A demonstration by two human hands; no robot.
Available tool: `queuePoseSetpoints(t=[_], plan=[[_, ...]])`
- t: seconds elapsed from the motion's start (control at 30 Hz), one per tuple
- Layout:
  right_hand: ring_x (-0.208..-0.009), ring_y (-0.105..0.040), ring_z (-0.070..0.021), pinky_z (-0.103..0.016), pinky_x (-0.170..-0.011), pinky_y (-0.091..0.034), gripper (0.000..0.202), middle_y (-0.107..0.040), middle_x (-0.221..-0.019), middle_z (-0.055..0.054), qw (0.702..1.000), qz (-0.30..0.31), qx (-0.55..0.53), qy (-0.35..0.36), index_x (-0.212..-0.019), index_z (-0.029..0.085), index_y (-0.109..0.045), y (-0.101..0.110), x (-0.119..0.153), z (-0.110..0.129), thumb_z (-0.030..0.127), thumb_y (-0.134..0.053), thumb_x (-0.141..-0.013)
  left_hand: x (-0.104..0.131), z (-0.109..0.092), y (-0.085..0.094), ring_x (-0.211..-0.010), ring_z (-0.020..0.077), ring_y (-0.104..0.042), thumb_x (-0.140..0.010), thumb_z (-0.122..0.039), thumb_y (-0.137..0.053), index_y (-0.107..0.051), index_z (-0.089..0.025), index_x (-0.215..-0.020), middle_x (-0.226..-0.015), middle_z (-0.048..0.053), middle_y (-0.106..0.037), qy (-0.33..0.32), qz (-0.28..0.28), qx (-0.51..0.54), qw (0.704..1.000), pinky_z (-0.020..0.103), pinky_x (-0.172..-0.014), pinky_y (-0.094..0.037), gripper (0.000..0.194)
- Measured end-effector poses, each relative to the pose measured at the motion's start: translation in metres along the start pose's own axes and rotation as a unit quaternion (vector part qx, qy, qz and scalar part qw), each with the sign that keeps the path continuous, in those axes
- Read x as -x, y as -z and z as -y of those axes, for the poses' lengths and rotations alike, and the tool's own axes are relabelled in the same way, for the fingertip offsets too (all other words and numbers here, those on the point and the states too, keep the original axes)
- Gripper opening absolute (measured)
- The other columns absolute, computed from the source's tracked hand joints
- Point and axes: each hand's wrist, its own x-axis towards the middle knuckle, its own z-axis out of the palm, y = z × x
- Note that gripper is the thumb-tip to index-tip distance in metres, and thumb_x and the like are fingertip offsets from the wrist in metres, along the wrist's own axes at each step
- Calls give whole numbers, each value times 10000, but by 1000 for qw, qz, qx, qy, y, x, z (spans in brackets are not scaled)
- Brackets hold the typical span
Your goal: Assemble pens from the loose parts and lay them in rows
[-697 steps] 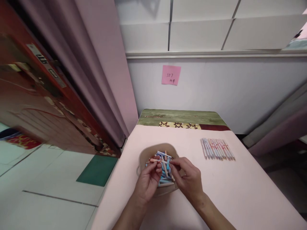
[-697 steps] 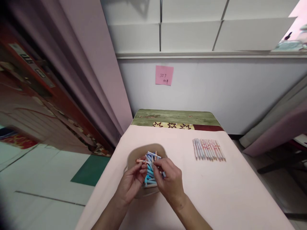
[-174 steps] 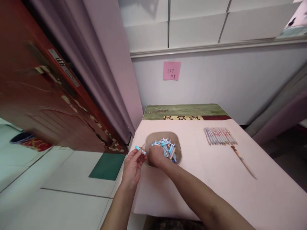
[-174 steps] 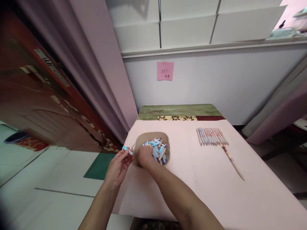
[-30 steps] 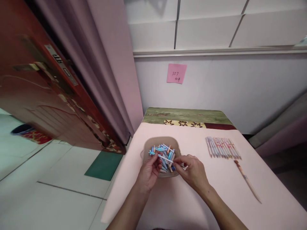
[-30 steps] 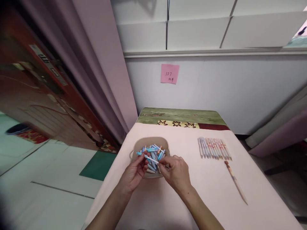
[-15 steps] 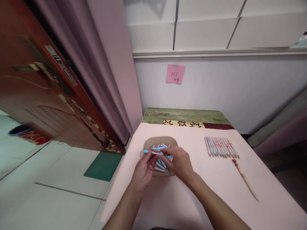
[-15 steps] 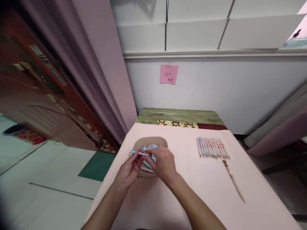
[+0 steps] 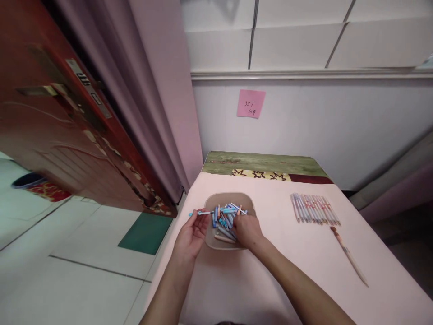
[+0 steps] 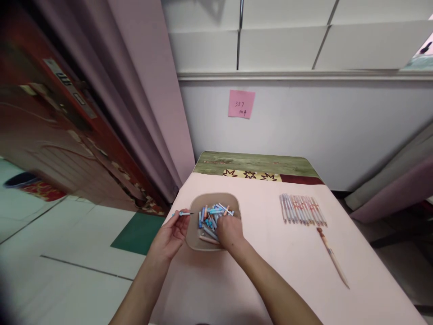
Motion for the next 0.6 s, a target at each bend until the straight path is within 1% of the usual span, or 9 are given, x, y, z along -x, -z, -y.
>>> queuePoseSetpoints(t=[0.07,0.13,0.23,0.3,0.4,0.5,0.6], plan=[[-781,-688,-274,-321,-650,-491,190,-732,-840,-157,1000,12,12,-4,-843,142,-741,-6,-7,8,246,-590,-793,-2,-2,1,-553,123,-673,-912,-86,-434,-615,-67,-809,-666,86,-702,0,-5,11,1000,194,-563,-581,209],[-771,-690,-285,-334,-638,-502,186,-730,-842,-167,1000,19,19,-11,-850,130,-740,-11,-13,13,222,-591,-789,-4,-3,3,-540,115,-668,-918,-85,-422,-610,-69,-825,-662,80,-700,5,-14,13,1000,182,-549,-577,210],[-767,-695,-274,-336,-643,-511,206,-728,-852,-172,999,21,24,-20,-862,130,-734,-12,-15,15,165,-536,-821,-6,-3,5,-568,120,-677,-914,-74,-425,-601,-78,-836,-675,75,-703,3,-29,9,1000,192,-572,-585,192],[-789,-695,-264,-336,-667,-514,233,-726,-883,-170,999,18,23,-15,-913,136,-723,-12,-14,14,151,-500,-845,-7,-1,5,-600,128,-686,-909,-68,-431,-597,-81,-824,-687,79,-704,-5,-34,4,999,209,-599,-591,187],[-822,-692,-259,-336,-706,-515,242,-729,-905,-153,1000,20,19,12,-949,157,-716,-13,-11,15,162,-493,-856,-6,5,5,-639,137,-692,-905,-65,-435,-600,-80,-806,-706,89,-706,-15,-24,-9,1000,229,-629,-595,193],[-787,-693,-274,-340,-684,-518,222,-731,-864,-166,999,33,19,31,-884,133,-733,-17,-11,20,175,-519,-843,-4,12,1,-667,150,-696,-902,-66,-440,-609,-80,-803,-721,94,-707,-14,-3,-22,1000,247,-640,-598,196],[-766,-690,-287,-343,-660,-516,220,-728,-857,-183,998,37,17,46,-870,120,-738,-18,-12,26,230,-551,-835,-2,19,-1,-688,163,-698,-897,-68,-452,-614,-78,-785,-725,100,-706,-18,5,-32,999,263,-649,-599,197]])
